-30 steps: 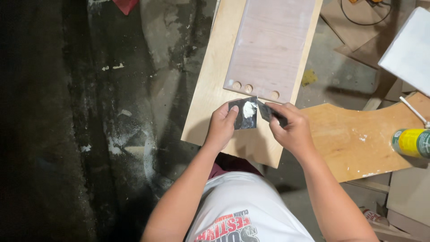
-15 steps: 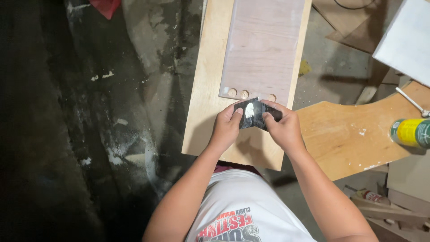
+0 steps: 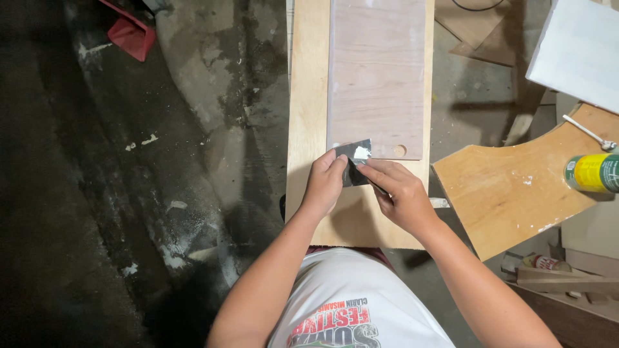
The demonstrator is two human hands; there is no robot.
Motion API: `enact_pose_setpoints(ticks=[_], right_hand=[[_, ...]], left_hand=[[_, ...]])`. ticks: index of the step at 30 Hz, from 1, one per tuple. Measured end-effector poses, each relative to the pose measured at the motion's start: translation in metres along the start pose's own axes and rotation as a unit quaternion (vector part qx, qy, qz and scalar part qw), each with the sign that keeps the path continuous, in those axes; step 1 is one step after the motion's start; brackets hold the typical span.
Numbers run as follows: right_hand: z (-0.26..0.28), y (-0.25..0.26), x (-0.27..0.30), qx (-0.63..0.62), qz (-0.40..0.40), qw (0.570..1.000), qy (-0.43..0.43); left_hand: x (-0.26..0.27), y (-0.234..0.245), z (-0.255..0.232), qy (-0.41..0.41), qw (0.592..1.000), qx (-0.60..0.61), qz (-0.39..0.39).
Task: The person applies wood filler to a wooden board with a spatula, spreading the paste across the surface.
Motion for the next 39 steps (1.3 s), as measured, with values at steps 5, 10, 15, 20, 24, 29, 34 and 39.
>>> enact_pose_setpoints(ticks=[5,10,15,20,24,29,34,39], right_hand=[[0.003,-0.031,0.001,0.058,-0.009,0.998,0.009],[-0.003,-0.066,-0.006,0.060,-0.021,0.998,0.001],[-0.018,-0.107,-0.019,0.031,-0.004,0.999,-0.030],[0.002,-0.085,-0.063,-0.034,0.118,0.992,-0.024],[-0.006,-0.020,-0.112,-0.109,0.202,0.970,-0.086],[-0.113,0.055,-0.182,-0.101,0.066,0.963,-0.241],[-0.310,0.032,-0.282,-0.422,-0.077,0.836,-0.342],[-0.400,0.006,-0.373,-0.152,0.013,0.937,-0.315]], left_hand=[[0.005,0.010,-0.021,-0.003,1.000,-0.001,-0.003],[0.002,0.027,-0.035,-0.004,1.000,-0.017,-0.008],[-0.009,0.060,-0.024,0.013,0.995,-0.066,-0.068],[-0.002,0.069,-0.115,0.057,0.996,-0.010,-0.074],[-0.034,0.120,-0.121,0.033,0.990,0.113,-0.082],[-0.053,0.124,-0.089,0.044,0.993,0.100,-0.040],[-0.081,0.096,-0.076,0.030,0.992,0.119,0.018],[-0.123,0.083,-0.060,0.038,0.998,0.051,-0.006]])
Point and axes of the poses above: each hand's wrist, its own x-axis away from the middle knuckle, its own y-axis out of the back of the hand, z = x × y, the point moved 7 cm from there along -x, towards the middle knuckle, and after that the axes turned 13 degrees about z, right-handed, at the moved point
